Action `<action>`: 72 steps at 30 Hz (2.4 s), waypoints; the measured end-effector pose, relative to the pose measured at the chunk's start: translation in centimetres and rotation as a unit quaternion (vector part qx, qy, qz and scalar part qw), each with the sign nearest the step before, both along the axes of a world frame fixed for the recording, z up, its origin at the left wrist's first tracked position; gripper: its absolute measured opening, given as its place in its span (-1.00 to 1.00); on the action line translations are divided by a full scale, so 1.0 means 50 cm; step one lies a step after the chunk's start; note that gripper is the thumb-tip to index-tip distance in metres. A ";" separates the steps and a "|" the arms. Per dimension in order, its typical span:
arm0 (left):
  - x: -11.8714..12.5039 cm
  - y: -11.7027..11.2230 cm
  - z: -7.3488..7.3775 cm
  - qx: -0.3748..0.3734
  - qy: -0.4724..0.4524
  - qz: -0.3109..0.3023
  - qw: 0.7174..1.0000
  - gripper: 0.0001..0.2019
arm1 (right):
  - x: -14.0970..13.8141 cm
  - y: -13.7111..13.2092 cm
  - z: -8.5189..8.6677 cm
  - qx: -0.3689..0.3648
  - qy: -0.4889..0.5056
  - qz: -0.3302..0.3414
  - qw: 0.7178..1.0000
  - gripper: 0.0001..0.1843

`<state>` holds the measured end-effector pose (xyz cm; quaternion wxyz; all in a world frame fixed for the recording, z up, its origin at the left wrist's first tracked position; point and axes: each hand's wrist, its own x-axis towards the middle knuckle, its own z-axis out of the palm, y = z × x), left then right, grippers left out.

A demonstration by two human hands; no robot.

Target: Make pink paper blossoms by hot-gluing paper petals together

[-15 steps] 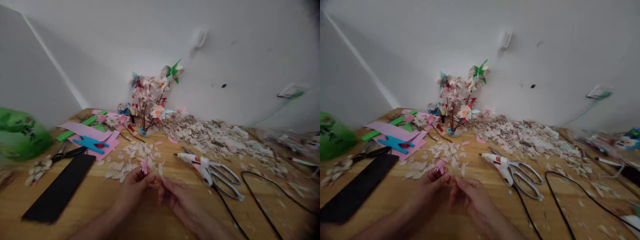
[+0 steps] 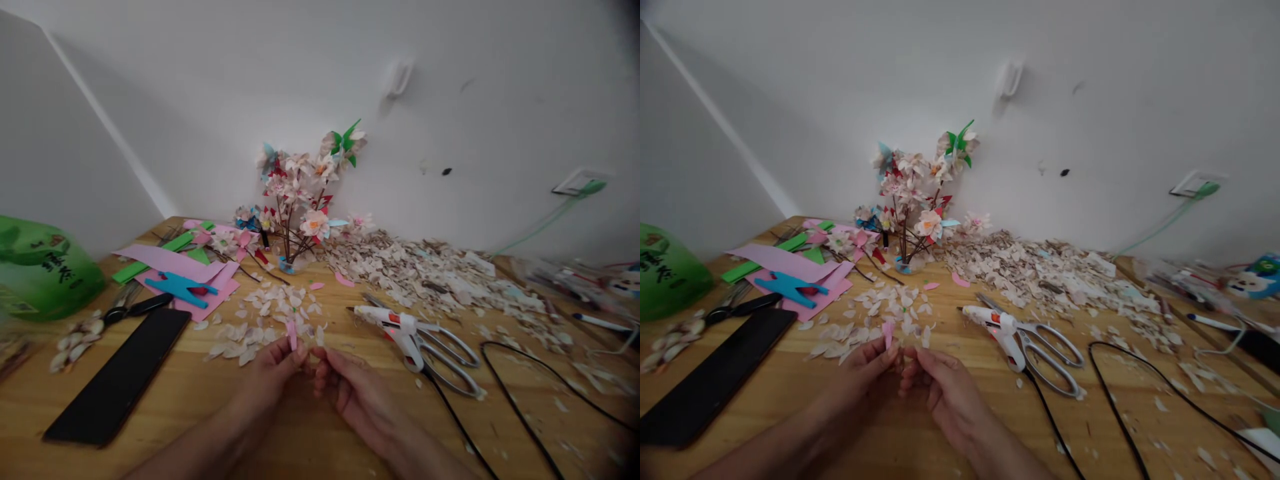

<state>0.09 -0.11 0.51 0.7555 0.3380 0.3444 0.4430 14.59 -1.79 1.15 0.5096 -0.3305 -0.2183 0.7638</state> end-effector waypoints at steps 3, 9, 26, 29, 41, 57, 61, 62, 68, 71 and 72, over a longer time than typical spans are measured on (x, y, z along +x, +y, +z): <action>-0.001 0.004 0.001 -0.010 -0.011 0.026 1.000 -0.74 | 0.009 0.003 0.000 -0.023 0.009 -0.027 0.999 -0.67; 0.001 0.007 0.005 -0.017 0.037 0.050 0.998 -0.71 | 0.006 -0.004 0.001 -0.004 0.022 0.016 1.000 -0.70; 0.006 0.003 0.015 -0.011 0.051 0.078 0.996 -0.71 | -0.009 -0.012 -0.006 0.052 -0.009 0.063 0.997 -0.72; 0.005 0.004 0.010 0.005 0.053 0.067 0.996 -0.74 | -0.010 -0.012 -0.005 0.051 -0.015 0.063 0.997 -0.71; 0.010 -0.002 0.005 0.019 0.028 0.038 0.999 -0.72 | -0.012 -0.011 -0.001 0.001 0.023 0.019 1.000 -0.72; 0.008 -0.003 0.018 -0.015 0.028 0.066 0.997 -0.72 | 0.000 -0.007 -0.001 -0.022 0.034 0.020 0.999 -0.63; 0.011 -0.007 0.023 -0.018 0.047 0.090 0.995 -0.77 | -0.007 -0.010 -0.002 -0.004 0.026 0.039 0.999 -0.67; 0.011 -0.007 0.025 -0.015 0.054 0.096 0.994 -0.77 | -0.008 -0.010 -0.003 0.004 0.022 0.045 0.999 -0.68; 0.007 -0.002 0.019 -0.013 0.025 0.058 0.998 -0.76 | -0.010 -0.014 -0.007 0.041 -0.005 0.062 0.997 -0.69; 0.005 -0.001 0.017 -0.007 0.000 0.033 0.999 -0.78 | -0.009 -0.016 -0.007 0.039 -0.006 0.066 0.997 -0.71; 0.004 -0.001 0.017 -0.002 -0.003 0.022 1.000 -0.78 | -0.009 -0.017 -0.007 0.036 -0.007 0.067 0.997 -0.71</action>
